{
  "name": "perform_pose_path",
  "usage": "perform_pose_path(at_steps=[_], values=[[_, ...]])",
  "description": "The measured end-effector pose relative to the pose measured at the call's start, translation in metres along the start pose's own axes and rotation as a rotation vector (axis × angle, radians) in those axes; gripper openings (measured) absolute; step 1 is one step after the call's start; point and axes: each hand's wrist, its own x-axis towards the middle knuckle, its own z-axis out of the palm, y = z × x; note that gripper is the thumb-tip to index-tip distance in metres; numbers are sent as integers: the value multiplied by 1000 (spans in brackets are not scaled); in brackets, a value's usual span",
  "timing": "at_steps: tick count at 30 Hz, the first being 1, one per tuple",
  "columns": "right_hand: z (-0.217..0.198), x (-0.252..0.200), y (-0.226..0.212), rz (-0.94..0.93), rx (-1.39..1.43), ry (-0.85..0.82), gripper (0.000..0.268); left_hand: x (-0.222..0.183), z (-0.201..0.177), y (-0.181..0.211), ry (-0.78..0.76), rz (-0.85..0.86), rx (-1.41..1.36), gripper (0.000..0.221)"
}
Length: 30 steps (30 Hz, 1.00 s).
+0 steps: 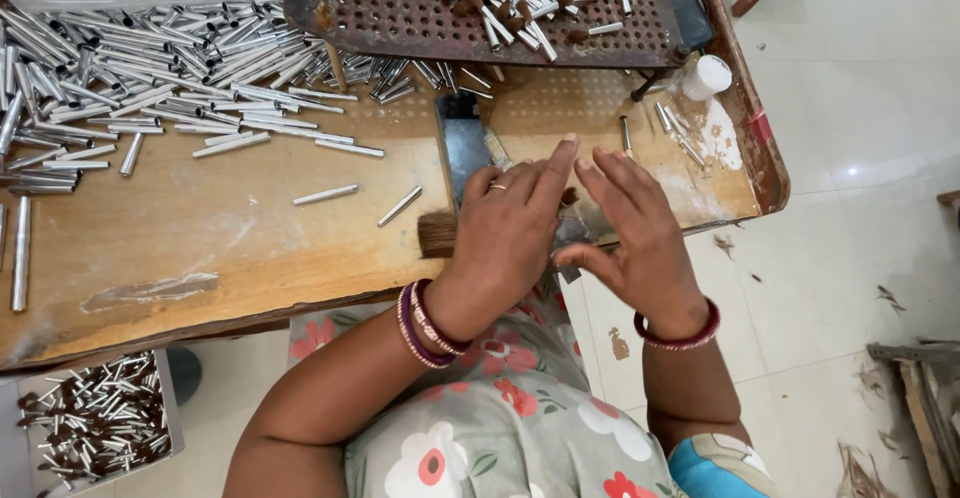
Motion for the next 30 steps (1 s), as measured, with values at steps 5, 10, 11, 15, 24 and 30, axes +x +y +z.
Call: perform_pose_path(at_steps=[5, 10, 11, 15, 24, 30], values=[[21, -32, 7, 59, -76, 23, 86, -15, -47, -6, 143, -33, 11, 73], [23, -55, 43, 438, -195, 30, 63, -44, -78, -32, 343, -66, 15, 53], [27, -59, 56, 430, -173, 91, 46, -49, -81, -36, 403, -124, -39, 43], [28, -36, 51, 295, -153, 297, 25, -52, -86, -41, 495, -276, -334, 13], [50, -10, 13, 241, 106, 234, 24, -68, -69, -68, 502, -237, -397, 15], [51, -15, 17, 200, 81, 230, 22, -62, -73, -59, 536, -227, -346, 17]])
